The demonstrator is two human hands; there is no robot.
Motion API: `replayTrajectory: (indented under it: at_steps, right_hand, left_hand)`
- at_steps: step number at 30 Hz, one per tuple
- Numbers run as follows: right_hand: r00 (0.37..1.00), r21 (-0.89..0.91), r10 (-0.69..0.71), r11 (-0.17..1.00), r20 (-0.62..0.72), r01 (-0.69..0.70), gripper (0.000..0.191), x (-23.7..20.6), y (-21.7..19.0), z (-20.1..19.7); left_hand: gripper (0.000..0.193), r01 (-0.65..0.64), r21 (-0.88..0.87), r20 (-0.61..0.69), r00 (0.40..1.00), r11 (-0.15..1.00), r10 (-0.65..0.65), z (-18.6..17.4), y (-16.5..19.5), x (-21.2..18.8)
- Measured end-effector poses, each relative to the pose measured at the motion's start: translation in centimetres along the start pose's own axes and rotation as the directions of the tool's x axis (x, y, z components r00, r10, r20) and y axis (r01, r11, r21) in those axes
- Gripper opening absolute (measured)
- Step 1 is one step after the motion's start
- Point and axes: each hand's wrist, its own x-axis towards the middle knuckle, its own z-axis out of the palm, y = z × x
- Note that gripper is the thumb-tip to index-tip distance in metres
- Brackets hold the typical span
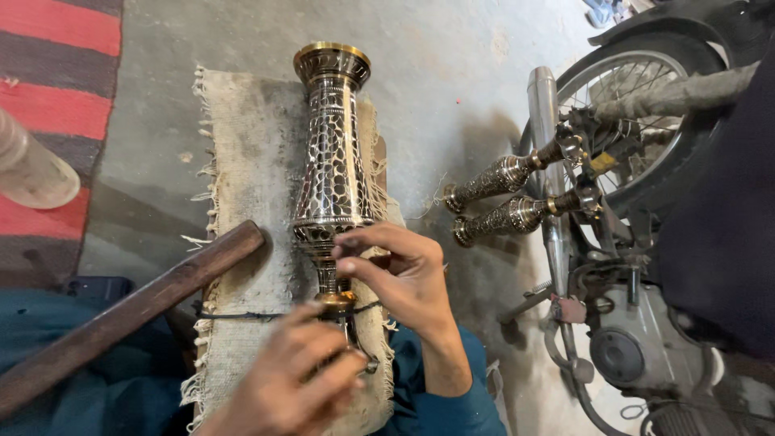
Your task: The person is engraving a decorative metal vase using a small chisel and a wooden mallet. They repeatedly strike the chisel to create patterns on the vase's surface.
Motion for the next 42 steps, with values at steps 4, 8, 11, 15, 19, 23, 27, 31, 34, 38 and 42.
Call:
replayTrajectory:
  at_steps: [4,8,11,15,19,23,27,31,34,38,42]
  right_hand:
    - [1.0,-0.284,0.007,0.959,0.028,0.001,0.027,0.7,-1.7,1.1]
    - [0.991,-0.422,-0.107,0.897,0.085,0.133,0.028,1.3,-2.5,1.8]
    - [0.989,-0.544,-0.119,0.826,0.087,0.147,0.029,1.5,-2.8,2.2]
    - [0.984,-0.552,-0.136,0.815,0.114,0.177,0.028,1.7,-3.1,2.7]
    - [0.987,-0.616,-0.119,0.772,0.103,0.158,0.029,1.7,-3.3,3.0]
    - [0.988,-0.621,-0.112,0.768,0.108,0.155,0.029,1.9,-3.4,3.0]
    - [0.989,-0.656,-0.097,0.741,0.107,0.144,0.03,2.0,-3.5,3.0]
    - [0.989,-0.657,-0.101,0.739,0.111,0.15,0.03,2.1,-3.4,3.0]
    - [0.987,-0.653,-0.111,0.74,0.117,0.161,0.03,2.0,-3.1,2.9]
    - [0.984,-0.654,-0.117,0.735,0.133,0.176,0.028,2.1,-2.7,2.7]
    - [0.984,-0.642,-0.129,0.745,0.125,0.179,0.028,2.0,-2.6,2.7]
  left_hand:
    - [0.022,0.293,0.351,-0.124,0.956,0.889,-0.266,-4.8,-3.2,-1.1]
    - [0.056,0.506,0.691,0.001,0.713,0.516,-0.701,-10.2,-6.4,-3.4]
    - [0.068,0.711,0.633,0.208,0.225,0.307,-0.952,-11.7,-7.9,-4.7]
    - [0.068,0.84,0.44,0.201,0.253,0.318,-0.946,-11.6,-6.9,-5.0]
    - [0.083,0.959,0.244,0.281,0.071,0.143,-0.957,-11.0,-5.0,-3.2]
    - [0.088,0.962,0.226,0.258,0.093,0.154,-0.962,-10.9,-4.2,-0.8]
    - [0.085,0.904,0.381,0.282,0.086,0.194,-0.955,-11.4,-4.2,0.4]
    - [0.078,0.847,0.402,0.249,0.265,0.348,-0.932,-11.6,-4.3,0.6]
    - [0.077,0.711,0.371,0.189,0.571,0.597,-0.799,-11.8,-4.2,0.9]
    - [0.08,0.784,0.43,0.222,0.39,0.449,-0.894,-12.0,-4.0,2.1]
    - [0.087,0.845,0.395,0.229,0.289,0.36,-0.929,-12.3,-3.7,3.6]
